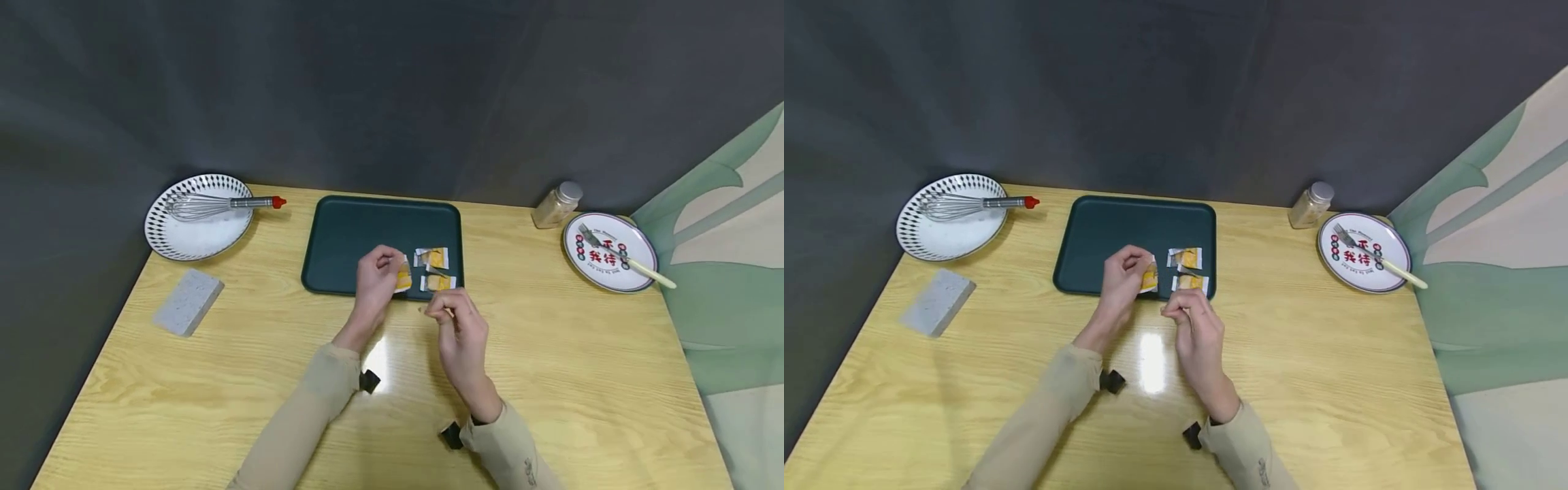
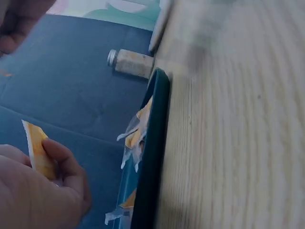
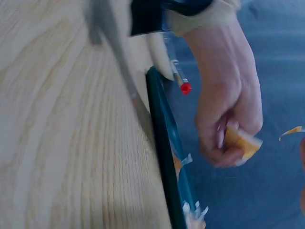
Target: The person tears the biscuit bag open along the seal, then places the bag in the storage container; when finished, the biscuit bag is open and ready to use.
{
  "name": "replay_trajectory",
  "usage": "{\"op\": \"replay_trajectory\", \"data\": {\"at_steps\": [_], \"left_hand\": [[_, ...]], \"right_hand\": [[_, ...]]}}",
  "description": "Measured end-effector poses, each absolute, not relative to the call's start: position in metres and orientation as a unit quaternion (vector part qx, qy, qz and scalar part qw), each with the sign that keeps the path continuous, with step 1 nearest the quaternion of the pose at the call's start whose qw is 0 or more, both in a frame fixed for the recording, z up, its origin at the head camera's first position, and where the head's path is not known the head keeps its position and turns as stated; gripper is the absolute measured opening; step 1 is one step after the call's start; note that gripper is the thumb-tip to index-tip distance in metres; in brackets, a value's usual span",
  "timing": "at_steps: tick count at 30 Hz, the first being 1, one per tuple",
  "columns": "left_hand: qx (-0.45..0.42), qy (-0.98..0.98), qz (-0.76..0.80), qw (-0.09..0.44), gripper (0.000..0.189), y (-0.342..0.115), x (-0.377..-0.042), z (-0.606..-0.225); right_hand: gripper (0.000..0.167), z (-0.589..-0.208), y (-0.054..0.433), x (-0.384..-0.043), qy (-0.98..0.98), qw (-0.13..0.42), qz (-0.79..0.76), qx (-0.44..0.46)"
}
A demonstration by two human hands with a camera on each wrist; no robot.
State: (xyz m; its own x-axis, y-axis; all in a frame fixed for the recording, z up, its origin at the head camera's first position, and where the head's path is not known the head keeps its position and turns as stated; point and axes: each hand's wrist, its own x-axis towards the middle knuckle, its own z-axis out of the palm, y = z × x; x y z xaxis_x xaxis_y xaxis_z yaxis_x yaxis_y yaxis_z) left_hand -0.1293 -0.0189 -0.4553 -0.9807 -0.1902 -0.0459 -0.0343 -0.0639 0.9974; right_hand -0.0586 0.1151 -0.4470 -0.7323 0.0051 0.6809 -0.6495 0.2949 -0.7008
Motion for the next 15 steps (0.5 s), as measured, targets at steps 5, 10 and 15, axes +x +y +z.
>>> {"op": "replay_trajectory", "data": {"at_steps": [5, 10, 15], "left_hand": [[0.043, -0.668, -0.743, 0.003, 0.01, -0.03, -0.123, -0.455], [0.022, -0.642, -0.766, -0.037, 0.011, -0.033, -0.117, -0.455], [0.002, -0.642, -0.765, -0.045, 0.016, -0.045, -0.122, -0.452]], "right_hand": [[0.006, -0.442, 0.116, -0.072, -0.738, 0.147, 0.649, 0.114], [0.007, -0.445, 0.121, -0.089, -0.74, 0.076, 0.665, 0.064], [0.008, -0.441, 0.125, -0.112, -0.778, 0.026, 0.622, 0.084]]}}
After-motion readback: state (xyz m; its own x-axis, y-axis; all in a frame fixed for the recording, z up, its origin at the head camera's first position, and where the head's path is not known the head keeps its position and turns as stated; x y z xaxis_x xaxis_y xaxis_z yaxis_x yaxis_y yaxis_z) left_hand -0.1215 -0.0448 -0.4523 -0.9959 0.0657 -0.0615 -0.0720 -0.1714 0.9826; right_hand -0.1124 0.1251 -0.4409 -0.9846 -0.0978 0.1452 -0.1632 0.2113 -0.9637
